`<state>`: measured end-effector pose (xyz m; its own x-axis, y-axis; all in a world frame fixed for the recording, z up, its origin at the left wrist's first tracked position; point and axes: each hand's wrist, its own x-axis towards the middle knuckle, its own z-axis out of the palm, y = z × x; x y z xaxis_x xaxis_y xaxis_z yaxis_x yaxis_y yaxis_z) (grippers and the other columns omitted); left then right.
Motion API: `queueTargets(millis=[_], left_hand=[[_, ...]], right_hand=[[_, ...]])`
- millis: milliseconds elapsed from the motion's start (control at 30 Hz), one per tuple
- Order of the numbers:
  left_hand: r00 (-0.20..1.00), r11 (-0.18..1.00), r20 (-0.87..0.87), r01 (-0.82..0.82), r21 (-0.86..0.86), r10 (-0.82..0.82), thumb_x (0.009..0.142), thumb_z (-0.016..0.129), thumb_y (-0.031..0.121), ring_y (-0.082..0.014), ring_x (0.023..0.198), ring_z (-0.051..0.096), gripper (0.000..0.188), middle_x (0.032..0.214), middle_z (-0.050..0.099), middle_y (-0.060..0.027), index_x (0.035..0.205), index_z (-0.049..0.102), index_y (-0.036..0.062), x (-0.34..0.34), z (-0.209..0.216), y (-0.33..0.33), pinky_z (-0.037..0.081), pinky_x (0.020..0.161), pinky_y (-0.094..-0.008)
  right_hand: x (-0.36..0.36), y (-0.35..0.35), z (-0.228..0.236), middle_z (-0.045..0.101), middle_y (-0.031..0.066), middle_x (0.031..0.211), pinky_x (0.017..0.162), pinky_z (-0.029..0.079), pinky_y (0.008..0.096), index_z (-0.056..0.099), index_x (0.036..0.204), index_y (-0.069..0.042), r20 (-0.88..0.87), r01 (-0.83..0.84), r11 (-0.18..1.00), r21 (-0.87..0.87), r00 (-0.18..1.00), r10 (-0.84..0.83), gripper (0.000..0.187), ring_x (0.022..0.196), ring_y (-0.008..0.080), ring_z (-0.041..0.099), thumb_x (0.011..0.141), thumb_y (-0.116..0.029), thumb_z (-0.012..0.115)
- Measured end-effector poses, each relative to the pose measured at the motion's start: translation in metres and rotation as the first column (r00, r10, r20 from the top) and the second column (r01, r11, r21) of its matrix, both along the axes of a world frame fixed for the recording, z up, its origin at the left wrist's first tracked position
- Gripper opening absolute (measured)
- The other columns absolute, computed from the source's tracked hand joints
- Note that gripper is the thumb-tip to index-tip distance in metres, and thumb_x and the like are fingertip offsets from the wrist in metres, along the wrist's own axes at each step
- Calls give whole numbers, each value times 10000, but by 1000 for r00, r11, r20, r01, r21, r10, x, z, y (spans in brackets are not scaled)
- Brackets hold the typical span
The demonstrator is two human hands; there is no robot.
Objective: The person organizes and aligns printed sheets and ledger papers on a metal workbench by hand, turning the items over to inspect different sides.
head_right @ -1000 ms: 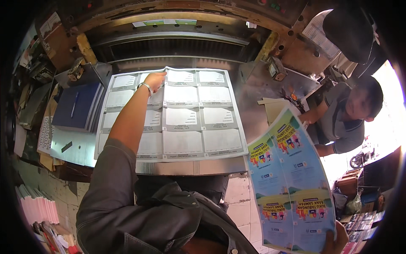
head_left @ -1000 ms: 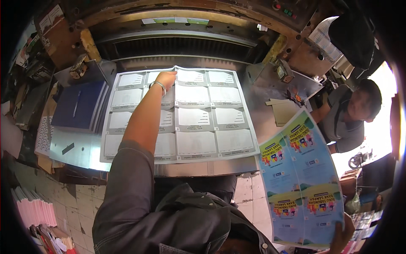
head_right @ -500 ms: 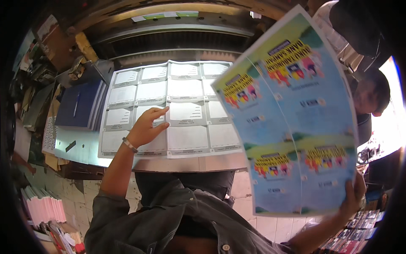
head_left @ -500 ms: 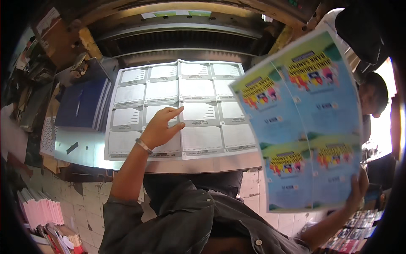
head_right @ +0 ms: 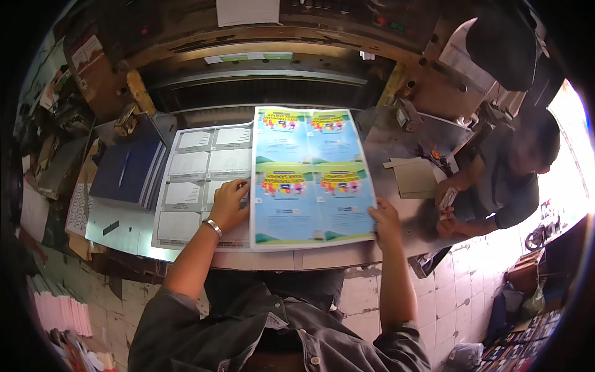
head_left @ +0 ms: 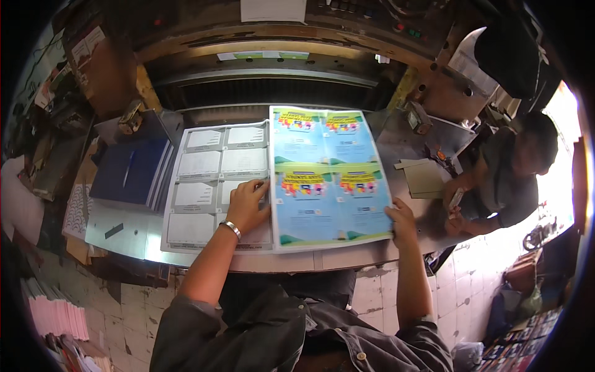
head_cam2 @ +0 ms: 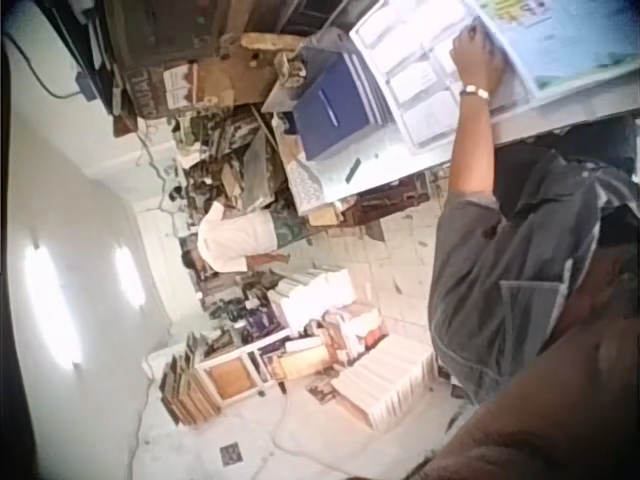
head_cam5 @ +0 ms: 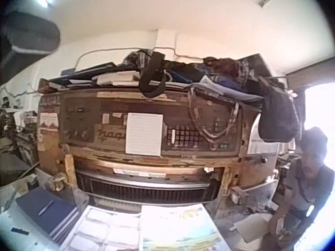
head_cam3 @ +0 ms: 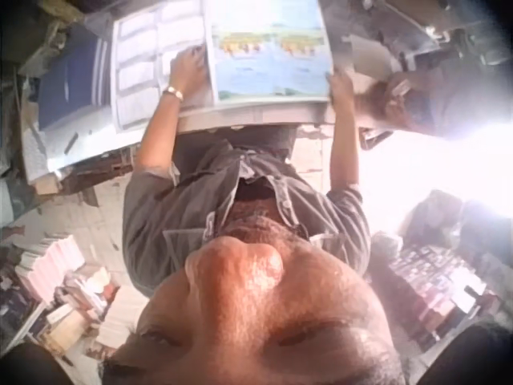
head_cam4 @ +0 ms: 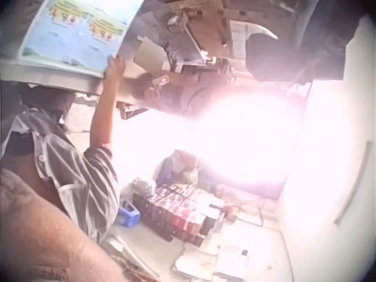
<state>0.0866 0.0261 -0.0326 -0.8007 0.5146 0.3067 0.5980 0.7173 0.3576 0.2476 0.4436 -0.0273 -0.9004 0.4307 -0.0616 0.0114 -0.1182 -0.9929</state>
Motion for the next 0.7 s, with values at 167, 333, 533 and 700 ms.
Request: queueTargets(millis=[167, 333, 533, 700], left_hand=[[999, 999, -43, -13, 53, 15, 878, 704, 275, -308, 1243, 529, 438, 1336, 592, -84, 1301, 671, 165, 0, -6, 0, 394, 1032, -485], [999, 996, 15, -44, 78, 43, 928, 639, 271, -294, 1239, 529, 380, 1322, 598, -67, 1275, 689, 126, -3, -5, 1, 371, 1041, -478], [999, 994, 29, -40, 98, 37, 928, 652, 370, -289, 1239, 520, 447, 1318, 594, -70, 1289, 691, 108, 0, 0, 0, 352, 1047, -470], [999, 998, 5, -38, 57, 38, 870, 730, 409, -285, 1246, 514, 539, 1321, 588, -65, 1309, 675, 101, 0, 0, 1, 351, 1049, -472]], right_hand=[[-15, -28, -10, 754, 138, 1054, 808, 544, 280, 617, 1279, 75, 123, 7, 980, 200, 992, -32, 354, 899, 160, 710, 928, 30, 608], [-11, -31, -2, 758, 133, 1040, 811, 545, 278, 605, 1310, 85, 102, -15, 961, 275, 995, -14, 392, 908, 140, 711, 921, 44, 600], [-12, -29, 5, 750, 124, 1035, 759, 544, 258, 579, 1358, 97, 154, -66, 951, 303, 988, 20, 446, 854, 138, 708, 918, 37, 616], [-16, -18, -8, 754, 120, 1001, 709, 539, 257, 580, 1379, 72, 129, -53, 924, 379, 992, 4, 493, 807, 127, 704, 892, 37, 652]])
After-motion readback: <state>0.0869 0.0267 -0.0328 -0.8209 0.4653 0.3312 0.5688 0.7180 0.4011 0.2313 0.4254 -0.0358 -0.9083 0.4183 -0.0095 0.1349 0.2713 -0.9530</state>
